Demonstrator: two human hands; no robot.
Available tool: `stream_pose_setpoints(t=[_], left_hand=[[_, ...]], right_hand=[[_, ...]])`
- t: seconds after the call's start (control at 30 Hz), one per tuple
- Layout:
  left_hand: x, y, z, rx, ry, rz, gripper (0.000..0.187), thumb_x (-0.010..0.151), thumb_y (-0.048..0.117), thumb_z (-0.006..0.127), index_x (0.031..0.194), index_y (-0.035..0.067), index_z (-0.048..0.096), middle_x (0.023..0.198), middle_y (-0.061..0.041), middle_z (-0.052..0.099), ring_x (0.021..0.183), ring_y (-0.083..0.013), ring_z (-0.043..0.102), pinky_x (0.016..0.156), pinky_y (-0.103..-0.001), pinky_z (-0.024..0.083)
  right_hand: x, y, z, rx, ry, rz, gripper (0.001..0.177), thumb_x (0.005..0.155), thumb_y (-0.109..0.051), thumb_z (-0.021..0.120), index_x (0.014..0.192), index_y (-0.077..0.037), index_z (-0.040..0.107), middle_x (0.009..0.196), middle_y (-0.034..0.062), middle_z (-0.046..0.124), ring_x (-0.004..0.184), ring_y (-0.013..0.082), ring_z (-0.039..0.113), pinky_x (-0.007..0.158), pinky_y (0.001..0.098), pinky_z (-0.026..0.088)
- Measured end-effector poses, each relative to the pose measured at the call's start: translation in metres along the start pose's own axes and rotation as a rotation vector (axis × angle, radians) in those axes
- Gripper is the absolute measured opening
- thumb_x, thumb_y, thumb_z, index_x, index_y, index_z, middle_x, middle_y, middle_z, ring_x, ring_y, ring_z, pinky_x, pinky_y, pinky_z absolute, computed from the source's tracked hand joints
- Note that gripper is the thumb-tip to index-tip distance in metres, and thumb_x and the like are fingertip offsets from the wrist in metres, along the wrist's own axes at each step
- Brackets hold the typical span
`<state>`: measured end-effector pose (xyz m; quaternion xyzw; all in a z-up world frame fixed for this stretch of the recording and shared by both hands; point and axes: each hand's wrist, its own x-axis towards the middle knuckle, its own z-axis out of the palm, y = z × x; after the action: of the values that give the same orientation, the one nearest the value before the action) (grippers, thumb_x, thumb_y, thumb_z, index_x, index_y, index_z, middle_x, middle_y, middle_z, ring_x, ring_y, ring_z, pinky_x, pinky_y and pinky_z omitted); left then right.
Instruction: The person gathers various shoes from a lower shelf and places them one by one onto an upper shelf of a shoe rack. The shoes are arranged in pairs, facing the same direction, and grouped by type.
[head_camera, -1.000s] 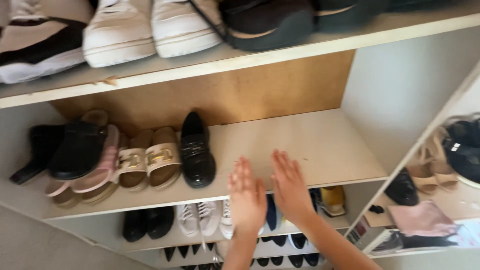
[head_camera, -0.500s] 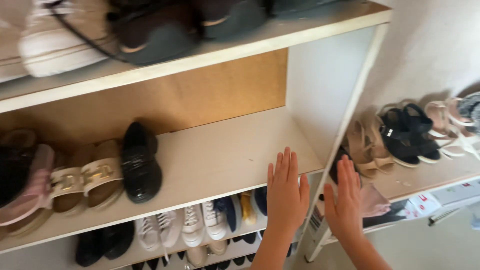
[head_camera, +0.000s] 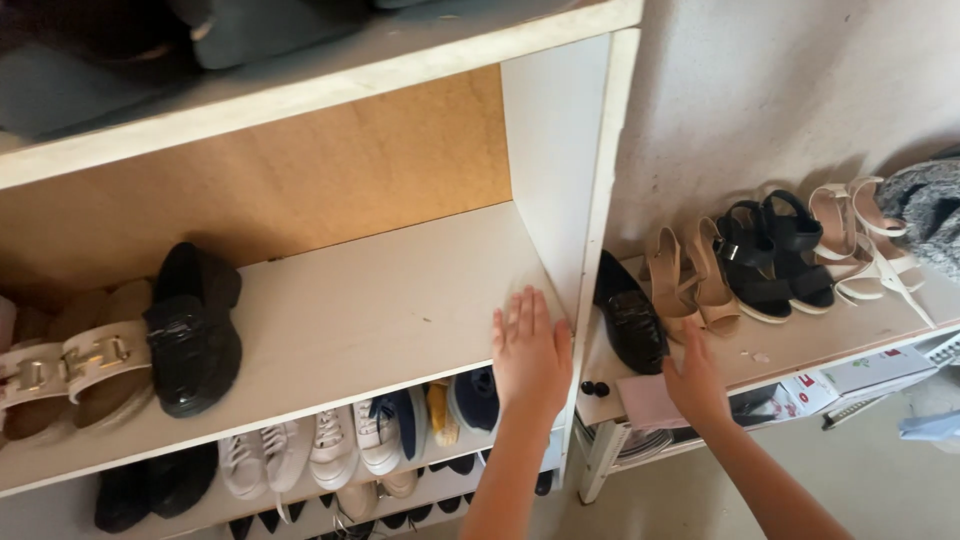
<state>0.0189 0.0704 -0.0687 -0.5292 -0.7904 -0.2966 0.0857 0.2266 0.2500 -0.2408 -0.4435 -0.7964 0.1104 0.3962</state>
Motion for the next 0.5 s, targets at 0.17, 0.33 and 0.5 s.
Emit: stream_pose_setpoints(t=[0.17, 0.33, 0.5], left_hand=[[-0.001, 0.004, 0.002, 0.093, 0.044, -0.026, 0.056, 0.107, 0.035, 0.034, 0.151, 0.002, 0.045, 0.157, -0.016, 0.047, 0.148, -0.0305, 0.040, 0.126, -0.049, 0.015], [0.000, 0.006, 0.006, 0.153, 0.094, -0.021, 0.053, 0.107, 0.033, 0.037, 0.148, 0.002, 0.049, 0.156, -0.015, 0.048, 0.146, -0.0297, 0.043, 0.125, -0.048, 0.019], [0.000, 0.003, 0.011, 0.169, 0.124, -0.014, 0.053, 0.106, 0.033, 0.038, 0.147, 0.002, 0.050, 0.155, -0.014, 0.049, 0.146, -0.0300, 0.043, 0.124, -0.048, 0.020]], right_hand=[[0.025, 0.020, 0.041, 0.101, -0.378, 0.414, 0.095, 0.088, -0.044, 0.074, 0.162, -0.012, 0.023, 0.155, 0.0259, 0.040, 0.140, 0.0429, 0.048, 0.113, 0.0515, 0.046], [0.030, 0.030, 0.065, -0.018, -0.448, 0.411, 0.113, 0.076, -0.058, 0.081, 0.160, -0.009, 0.023, 0.152, 0.0243, 0.043, 0.139, 0.0379, 0.051, 0.109, 0.0469, 0.051], [0.028, 0.051, 0.100, -0.134, -0.420, 0.340, 0.124, 0.065, -0.058, 0.087, 0.159, -0.005, 0.025, 0.151, 0.0273, 0.042, 0.134, 0.0424, 0.055, 0.106, 0.0488, 0.056]])
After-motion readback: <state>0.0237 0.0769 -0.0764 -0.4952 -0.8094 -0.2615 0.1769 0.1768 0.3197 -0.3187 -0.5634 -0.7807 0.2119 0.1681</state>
